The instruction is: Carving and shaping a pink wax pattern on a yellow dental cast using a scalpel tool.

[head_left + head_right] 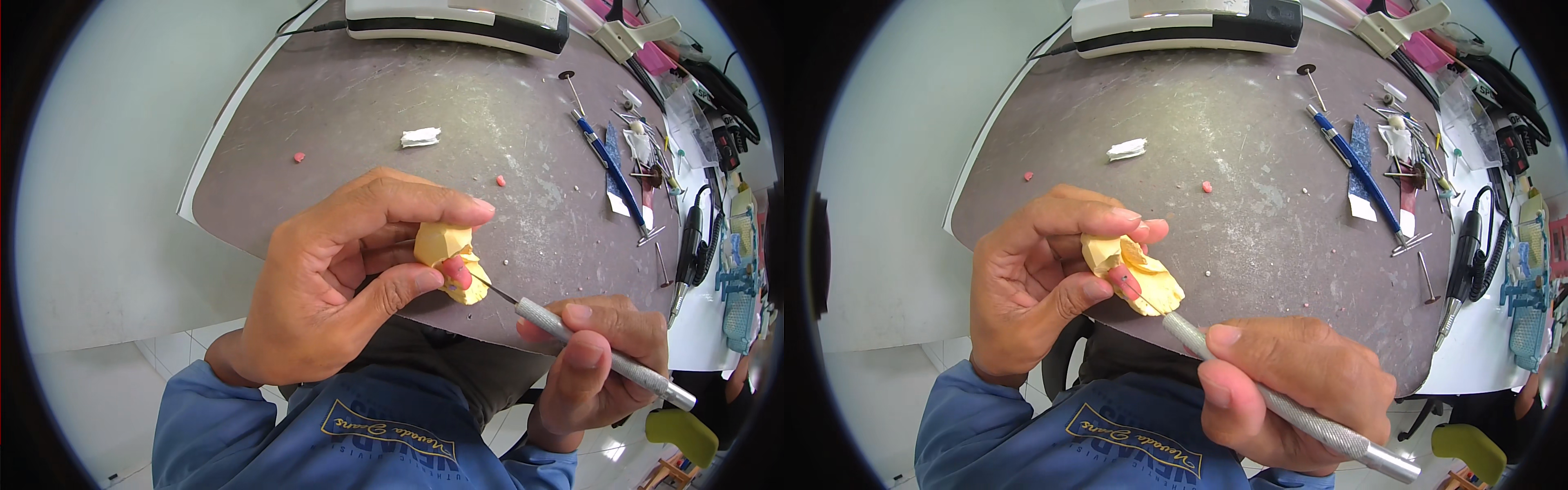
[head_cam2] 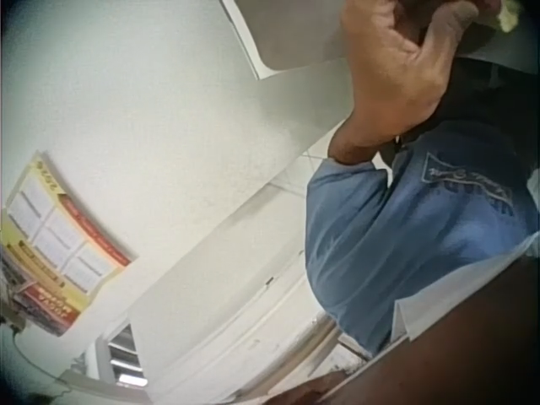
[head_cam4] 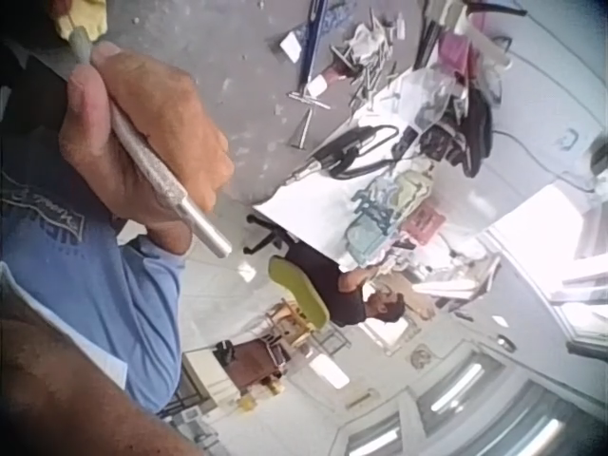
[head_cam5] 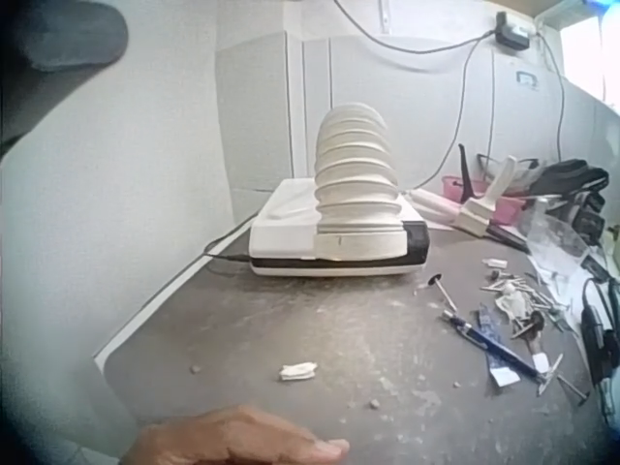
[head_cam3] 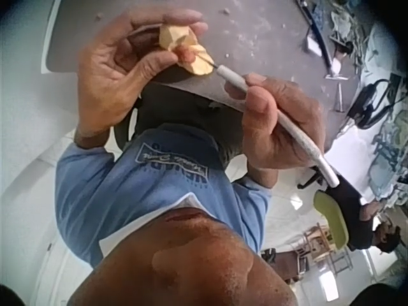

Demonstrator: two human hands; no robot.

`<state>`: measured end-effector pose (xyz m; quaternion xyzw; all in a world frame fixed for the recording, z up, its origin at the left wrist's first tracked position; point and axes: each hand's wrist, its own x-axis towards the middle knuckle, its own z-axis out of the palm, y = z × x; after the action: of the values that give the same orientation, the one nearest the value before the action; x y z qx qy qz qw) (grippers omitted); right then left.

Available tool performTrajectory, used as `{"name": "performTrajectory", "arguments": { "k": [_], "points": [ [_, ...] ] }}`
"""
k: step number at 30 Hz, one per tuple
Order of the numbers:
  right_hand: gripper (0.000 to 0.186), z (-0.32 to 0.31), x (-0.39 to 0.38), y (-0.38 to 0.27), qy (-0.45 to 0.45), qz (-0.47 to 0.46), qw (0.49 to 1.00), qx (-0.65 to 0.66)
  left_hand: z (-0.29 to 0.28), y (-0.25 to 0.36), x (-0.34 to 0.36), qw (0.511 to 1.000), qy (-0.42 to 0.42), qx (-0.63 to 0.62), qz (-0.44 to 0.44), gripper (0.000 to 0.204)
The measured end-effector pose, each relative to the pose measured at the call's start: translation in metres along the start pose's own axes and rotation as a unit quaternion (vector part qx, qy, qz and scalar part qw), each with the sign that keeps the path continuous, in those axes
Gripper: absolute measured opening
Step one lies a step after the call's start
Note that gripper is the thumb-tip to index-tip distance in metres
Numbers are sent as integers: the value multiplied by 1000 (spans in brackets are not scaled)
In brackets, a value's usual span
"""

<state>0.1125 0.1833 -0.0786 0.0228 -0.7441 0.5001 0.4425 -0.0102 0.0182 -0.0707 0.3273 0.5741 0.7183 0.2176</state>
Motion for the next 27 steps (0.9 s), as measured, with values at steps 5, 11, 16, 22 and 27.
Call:
{"name": "performTrajectory", "arguments": {
  "k": [5, 11, 16, 22, 27],
  "points": [
    [21, 2, 2, -4, -7, 27, 1000, -12, 0, 1, -1, 1000, -6, 6, 9, 30],
    [20, 2, 1, -3, -5, 48, 999, -1, 0, 2, -1, 1000, -6, 4, 4, 29],
    [20, 3, 2, -3, -15, 36, 999, -15, 1, 4, -2, 1000, 0, 4, 0, 28],
    [18, -4, 12, -6, -72, 29, 996, -52, 0, 2, -1, 1000, -3, 10, 11, 28],
    [13, -1, 9, -5, -16, 98, 995, 10, 0, 1, -2, 999, -7, 4, 32, 28]
  ]
}}
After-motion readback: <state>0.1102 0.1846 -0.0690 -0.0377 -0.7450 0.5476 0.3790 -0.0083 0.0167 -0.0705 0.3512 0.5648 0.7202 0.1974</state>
